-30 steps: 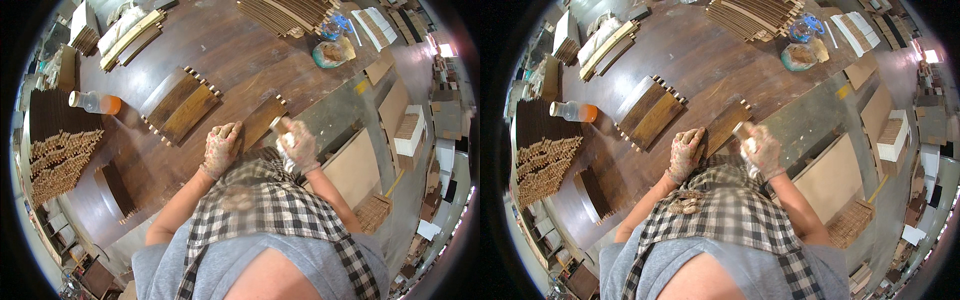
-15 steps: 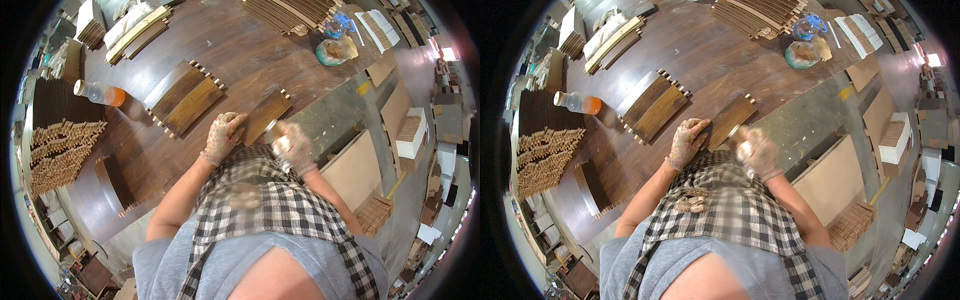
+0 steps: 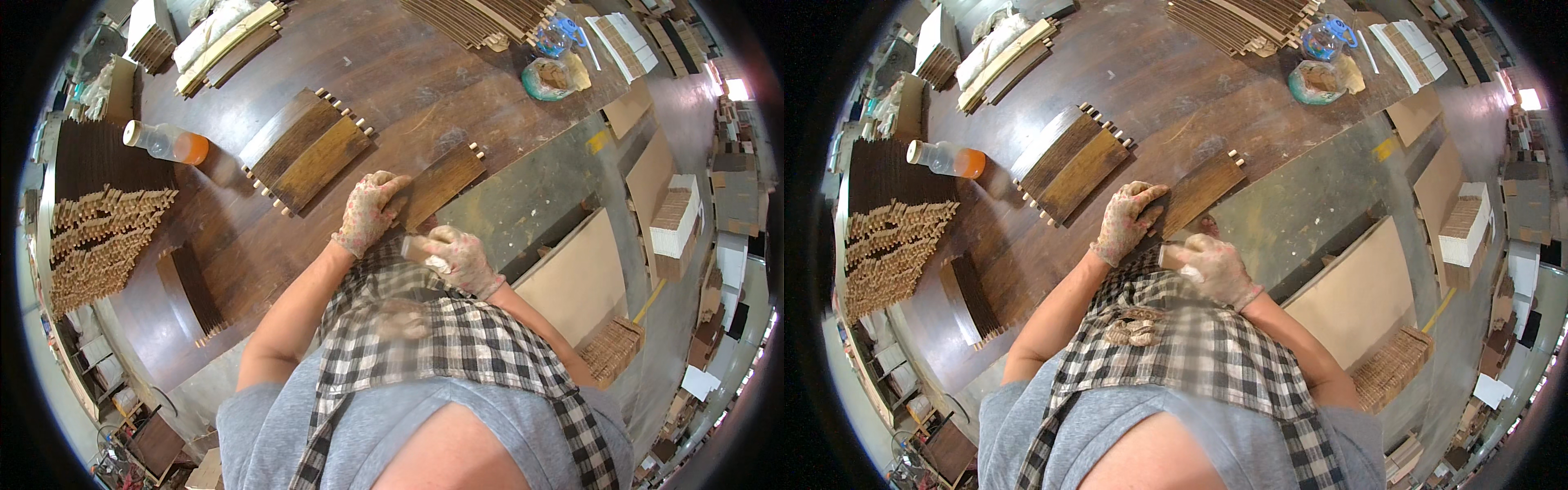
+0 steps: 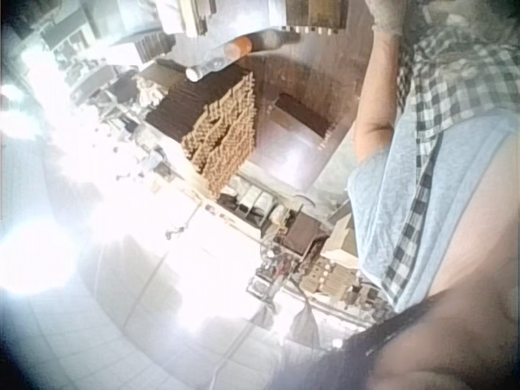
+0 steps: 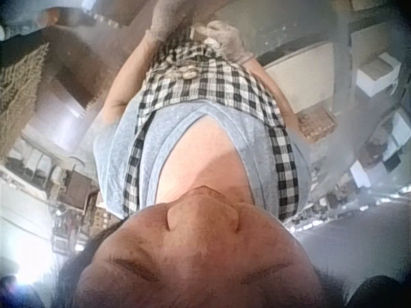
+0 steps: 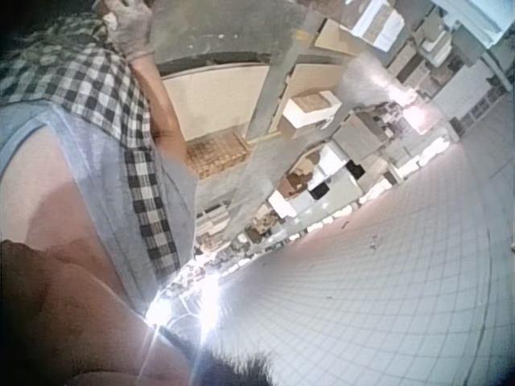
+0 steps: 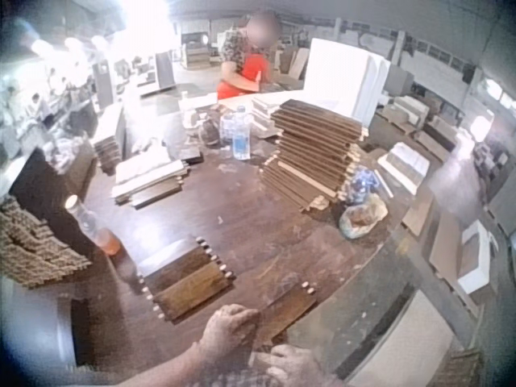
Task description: The person wipes wood pieces with a cloth and stacks them on a table.
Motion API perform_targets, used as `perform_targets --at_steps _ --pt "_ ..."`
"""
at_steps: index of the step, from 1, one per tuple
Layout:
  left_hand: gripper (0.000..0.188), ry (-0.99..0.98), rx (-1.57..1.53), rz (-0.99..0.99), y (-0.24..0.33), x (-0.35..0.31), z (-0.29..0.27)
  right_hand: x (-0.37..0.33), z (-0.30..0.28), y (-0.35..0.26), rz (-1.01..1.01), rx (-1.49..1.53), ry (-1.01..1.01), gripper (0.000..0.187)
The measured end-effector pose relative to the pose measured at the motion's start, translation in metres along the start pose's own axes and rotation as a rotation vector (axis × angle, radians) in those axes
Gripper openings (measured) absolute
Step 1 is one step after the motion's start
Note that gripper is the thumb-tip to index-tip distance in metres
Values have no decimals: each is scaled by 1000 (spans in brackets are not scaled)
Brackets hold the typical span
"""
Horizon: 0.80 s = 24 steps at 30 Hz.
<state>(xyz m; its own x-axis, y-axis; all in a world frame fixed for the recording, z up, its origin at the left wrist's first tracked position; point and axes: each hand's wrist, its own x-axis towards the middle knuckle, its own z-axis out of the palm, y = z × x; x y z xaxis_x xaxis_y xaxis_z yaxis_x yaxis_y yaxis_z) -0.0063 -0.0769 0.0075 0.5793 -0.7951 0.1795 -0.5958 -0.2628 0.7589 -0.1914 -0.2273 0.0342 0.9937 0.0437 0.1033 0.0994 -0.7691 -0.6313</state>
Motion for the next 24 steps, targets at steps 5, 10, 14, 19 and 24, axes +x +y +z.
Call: perform_targets --at_steps 5,10,14,19,24 --pt "56 -10 76 12 -3 -5 5 -4 2 26 346 527 533 48" --pt "116 -21 240 -19 31 -31 17 47 -36 28 299 193 625 61" --pt "108 94 186 -54 23 -40 36 81 16 25 4 -101 406 71" --pt "108 152 170 12 27 -38 30 75 -19 118 160 -304 600 70" --pt "111 135 150 33 18 -33 32 75 -93 151 230 -192 779 63"
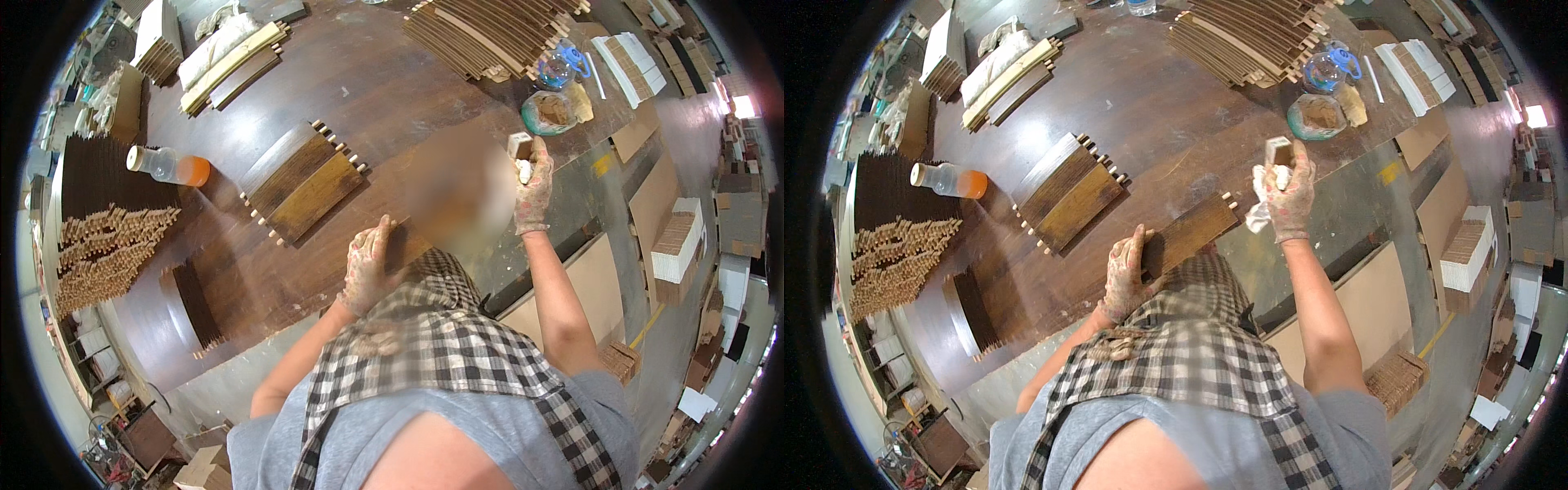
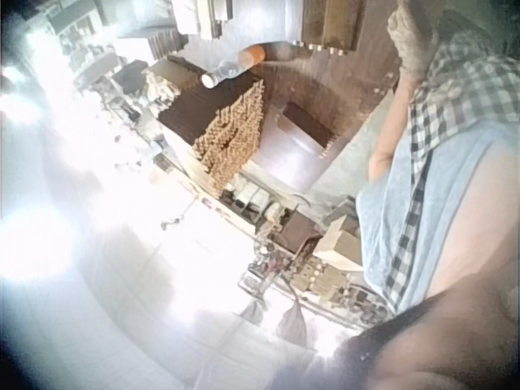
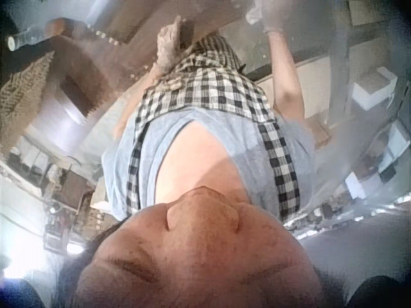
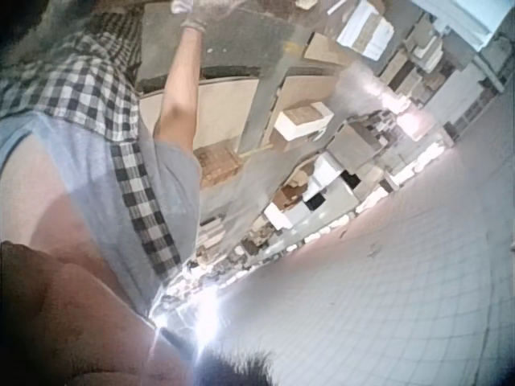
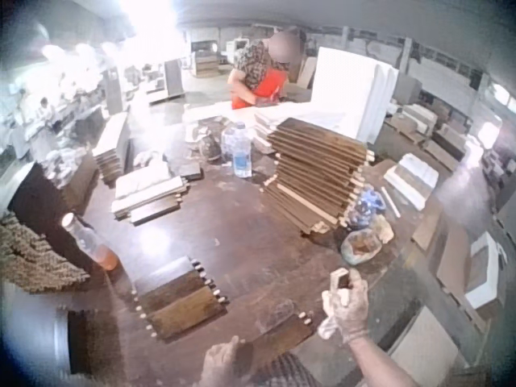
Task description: The person wipes wood pieces with a cloth and stacks them on a table.
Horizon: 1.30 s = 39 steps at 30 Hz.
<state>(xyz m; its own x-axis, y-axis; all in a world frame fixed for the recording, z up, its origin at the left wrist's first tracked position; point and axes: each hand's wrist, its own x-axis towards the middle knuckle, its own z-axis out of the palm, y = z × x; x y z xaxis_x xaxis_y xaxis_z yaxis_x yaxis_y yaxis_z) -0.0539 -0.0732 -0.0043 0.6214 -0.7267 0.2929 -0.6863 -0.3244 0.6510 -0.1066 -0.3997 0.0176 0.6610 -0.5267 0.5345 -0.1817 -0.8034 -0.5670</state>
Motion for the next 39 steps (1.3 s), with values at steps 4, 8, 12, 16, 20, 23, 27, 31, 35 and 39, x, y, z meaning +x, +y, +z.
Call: perform_targets --at_steps 4,8,12,16,20,23,27,31,35,39 --pt "100 -24 1 -13 1 2 -9 -26 30 -41 -80 86 -243 67" --pt "86 -36 -35 19 -1 9 -13 -25 36 -24 -16 8 -241 65" --pt "83 -164 79 -38 7 17 -21 9 -8 28 123 -24 -57 58" --pt "85 -243 182 -70 30 40 -20 10 -7 12 99 175 -124 58" --pt "67 -298 138 -61 31 58 -3 -23 14 -54 51 295 -305 53" --pt "63 -177 65 -35 27 47 -5 -27 11 -73 88 357 -361 49" --pt "68 -81 -19 -244 16 19 -57 -2 -2 -68 270 484 -290 42" --pt "66 374 250 -344 -2 -17 -149 4 17 -65 286 724 -274 48" --pt "64 736 561 -540 -33 -80 -241 4 49 -118 50 596 -352 47" --pt "67 721 724 -803 -67 -164 -300 10 67 -157 -145 658 -448 49"
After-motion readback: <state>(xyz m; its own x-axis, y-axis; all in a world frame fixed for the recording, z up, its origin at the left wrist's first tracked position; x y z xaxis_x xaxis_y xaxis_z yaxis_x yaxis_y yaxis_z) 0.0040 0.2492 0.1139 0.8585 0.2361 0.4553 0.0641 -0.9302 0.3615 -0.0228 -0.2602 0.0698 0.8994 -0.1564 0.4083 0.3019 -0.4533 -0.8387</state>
